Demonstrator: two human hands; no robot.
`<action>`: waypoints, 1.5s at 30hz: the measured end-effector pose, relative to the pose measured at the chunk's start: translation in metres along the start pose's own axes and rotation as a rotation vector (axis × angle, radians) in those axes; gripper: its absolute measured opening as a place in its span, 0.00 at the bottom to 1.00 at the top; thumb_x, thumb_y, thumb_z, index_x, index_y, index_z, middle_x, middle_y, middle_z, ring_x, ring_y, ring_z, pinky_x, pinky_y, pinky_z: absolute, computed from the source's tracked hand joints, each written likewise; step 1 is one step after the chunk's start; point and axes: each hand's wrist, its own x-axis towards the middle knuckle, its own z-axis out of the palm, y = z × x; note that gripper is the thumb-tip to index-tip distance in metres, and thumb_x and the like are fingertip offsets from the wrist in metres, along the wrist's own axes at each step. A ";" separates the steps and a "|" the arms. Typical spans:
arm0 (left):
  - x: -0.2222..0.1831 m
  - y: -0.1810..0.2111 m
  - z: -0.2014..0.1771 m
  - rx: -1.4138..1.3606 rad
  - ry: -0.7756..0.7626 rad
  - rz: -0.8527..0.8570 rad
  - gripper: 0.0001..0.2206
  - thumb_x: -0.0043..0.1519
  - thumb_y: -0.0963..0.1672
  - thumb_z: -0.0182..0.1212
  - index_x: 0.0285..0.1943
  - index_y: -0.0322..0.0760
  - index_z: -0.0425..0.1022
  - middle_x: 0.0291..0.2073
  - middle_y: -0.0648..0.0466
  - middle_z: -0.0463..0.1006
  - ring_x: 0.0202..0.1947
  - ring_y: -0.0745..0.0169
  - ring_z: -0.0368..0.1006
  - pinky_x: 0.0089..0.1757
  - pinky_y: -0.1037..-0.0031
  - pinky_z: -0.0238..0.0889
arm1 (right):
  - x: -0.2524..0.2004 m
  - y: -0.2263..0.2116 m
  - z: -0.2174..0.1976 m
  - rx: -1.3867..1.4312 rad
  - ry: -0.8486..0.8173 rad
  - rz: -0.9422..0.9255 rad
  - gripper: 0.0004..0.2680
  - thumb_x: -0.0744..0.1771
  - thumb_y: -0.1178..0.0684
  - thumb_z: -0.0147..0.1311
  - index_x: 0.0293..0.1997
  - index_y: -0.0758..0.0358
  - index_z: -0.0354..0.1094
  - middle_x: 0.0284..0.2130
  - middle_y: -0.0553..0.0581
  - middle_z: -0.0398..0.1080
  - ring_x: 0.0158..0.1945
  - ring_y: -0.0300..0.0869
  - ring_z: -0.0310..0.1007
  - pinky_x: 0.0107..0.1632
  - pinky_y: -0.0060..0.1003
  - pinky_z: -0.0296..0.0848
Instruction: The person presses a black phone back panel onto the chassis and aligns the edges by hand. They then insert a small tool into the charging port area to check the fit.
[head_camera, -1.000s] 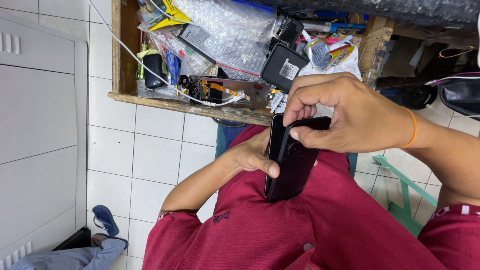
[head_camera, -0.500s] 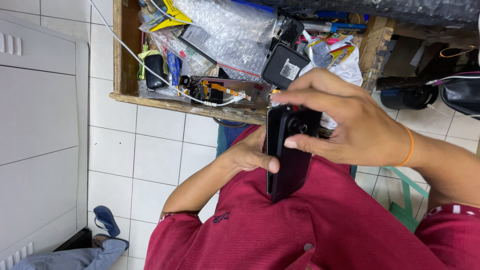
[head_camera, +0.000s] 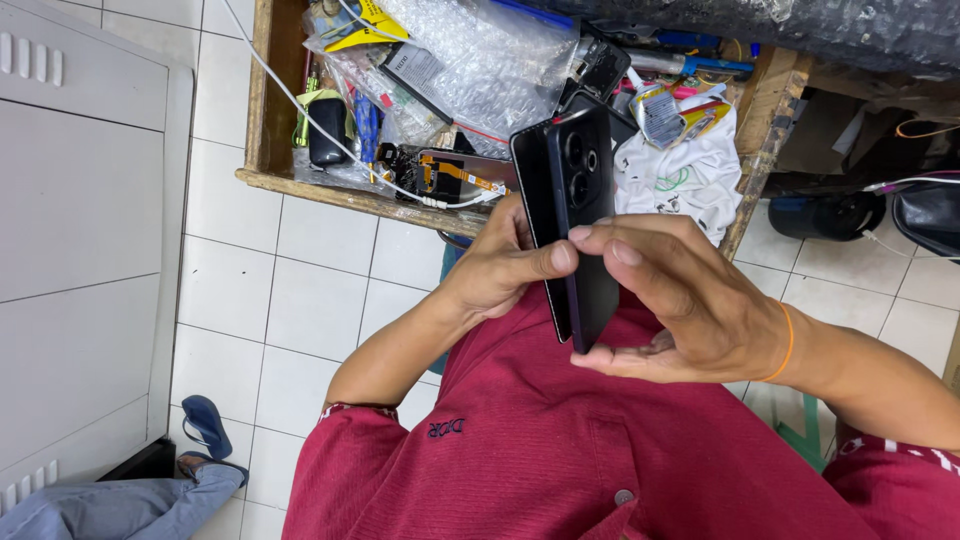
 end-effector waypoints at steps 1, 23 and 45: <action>0.000 0.003 0.000 0.006 0.005 0.016 0.30 0.58 0.48 0.79 0.64 0.26 0.70 0.51 0.50 0.78 0.54 0.62 0.74 0.60 0.69 0.67 | 0.000 0.000 0.002 -0.002 0.021 -0.010 0.43 0.59 0.48 0.75 0.77 0.66 0.38 0.59 0.68 0.64 0.58 0.57 0.68 0.57 0.47 0.72; 0.013 0.012 0.012 -0.142 0.211 0.285 0.32 0.65 0.49 0.73 0.72 0.27 0.64 0.54 0.42 0.76 0.59 0.54 0.74 0.63 0.61 0.67 | -0.028 0.002 0.014 -0.219 0.231 -0.025 0.28 0.65 0.63 0.73 0.68 0.66 0.53 0.43 0.56 0.76 0.42 0.44 0.76 0.43 0.38 0.77; 0.024 0.009 0.005 -0.724 -0.060 0.041 0.39 0.66 0.61 0.60 0.71 0.24 0.61 0.58 0.38 0.73 0.61 0.48 0.72 0.63 0.58 0.66 | -0.025 0.008 0.005 -0.265 0.336 0.187 0.13 0.63 0.57 0.76 0.49 0.60 0.77 0.42 0.53 0.71 0.43 0.45 0.70 0.40 0.36 0.68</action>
